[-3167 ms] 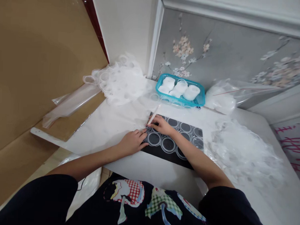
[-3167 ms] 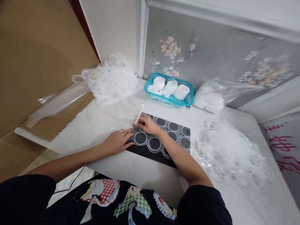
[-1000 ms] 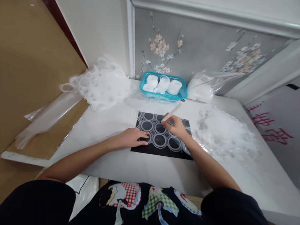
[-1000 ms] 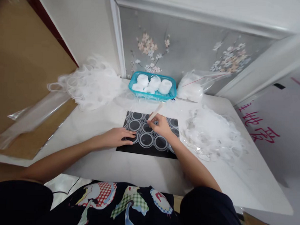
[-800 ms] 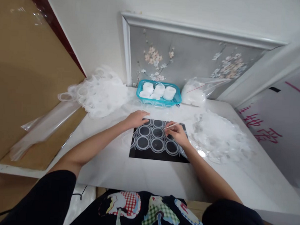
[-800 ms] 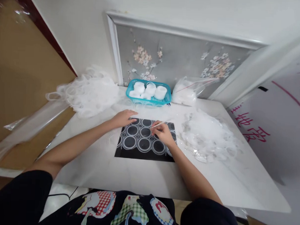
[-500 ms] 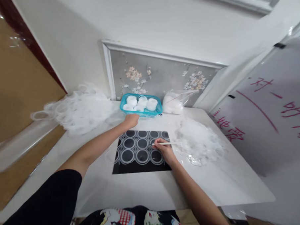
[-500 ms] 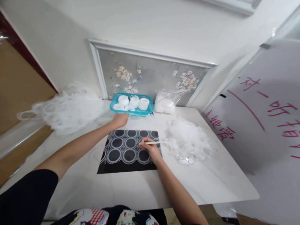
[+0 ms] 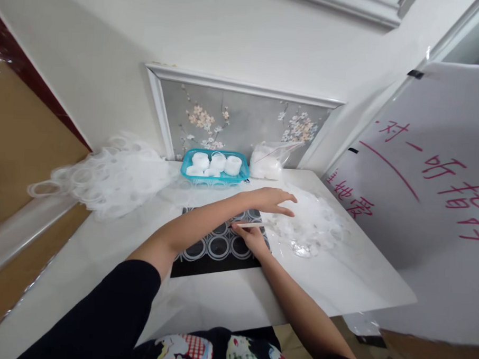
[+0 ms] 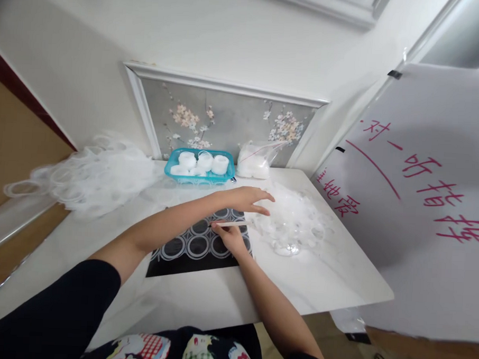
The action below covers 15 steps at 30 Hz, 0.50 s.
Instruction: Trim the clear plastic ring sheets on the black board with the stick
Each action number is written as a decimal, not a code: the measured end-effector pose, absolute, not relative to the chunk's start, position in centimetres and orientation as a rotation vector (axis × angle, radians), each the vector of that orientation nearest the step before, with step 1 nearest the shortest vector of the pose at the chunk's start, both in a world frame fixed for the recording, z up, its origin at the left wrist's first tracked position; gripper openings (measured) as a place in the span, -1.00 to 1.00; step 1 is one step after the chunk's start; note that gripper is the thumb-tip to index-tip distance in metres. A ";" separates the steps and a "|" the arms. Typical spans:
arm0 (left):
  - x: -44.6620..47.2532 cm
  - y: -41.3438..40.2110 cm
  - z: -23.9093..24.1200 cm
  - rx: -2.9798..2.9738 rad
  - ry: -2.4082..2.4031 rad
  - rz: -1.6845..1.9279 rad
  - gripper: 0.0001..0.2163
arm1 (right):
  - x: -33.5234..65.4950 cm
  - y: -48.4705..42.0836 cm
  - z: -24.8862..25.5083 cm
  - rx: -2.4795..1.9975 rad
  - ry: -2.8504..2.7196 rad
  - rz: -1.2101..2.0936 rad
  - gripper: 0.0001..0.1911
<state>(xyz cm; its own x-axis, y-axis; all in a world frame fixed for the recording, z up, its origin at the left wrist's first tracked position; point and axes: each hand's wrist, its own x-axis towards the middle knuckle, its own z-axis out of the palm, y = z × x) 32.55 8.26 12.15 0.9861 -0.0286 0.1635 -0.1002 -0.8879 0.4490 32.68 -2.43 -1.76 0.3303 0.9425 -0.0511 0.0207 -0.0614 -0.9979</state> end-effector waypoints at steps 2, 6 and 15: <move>28.5 8.6 11.9 2.630 -0.099 0.369 -0.70 | 32.8 -2.6 -1.7 -1.402 -0.946 0.932 -0.66; 17.9 8.8 8.7 2.506 0.224 0.739 -0.75 | 32.2 -2.7 -1.1 -1.406 -1.016 0.886 -0.65; 3.8 7.0 -0.4 2.776 0.274 0.519 -0.74 | 26.6 1.2 -0.7 -1.428 -1.351 0.827 -0.66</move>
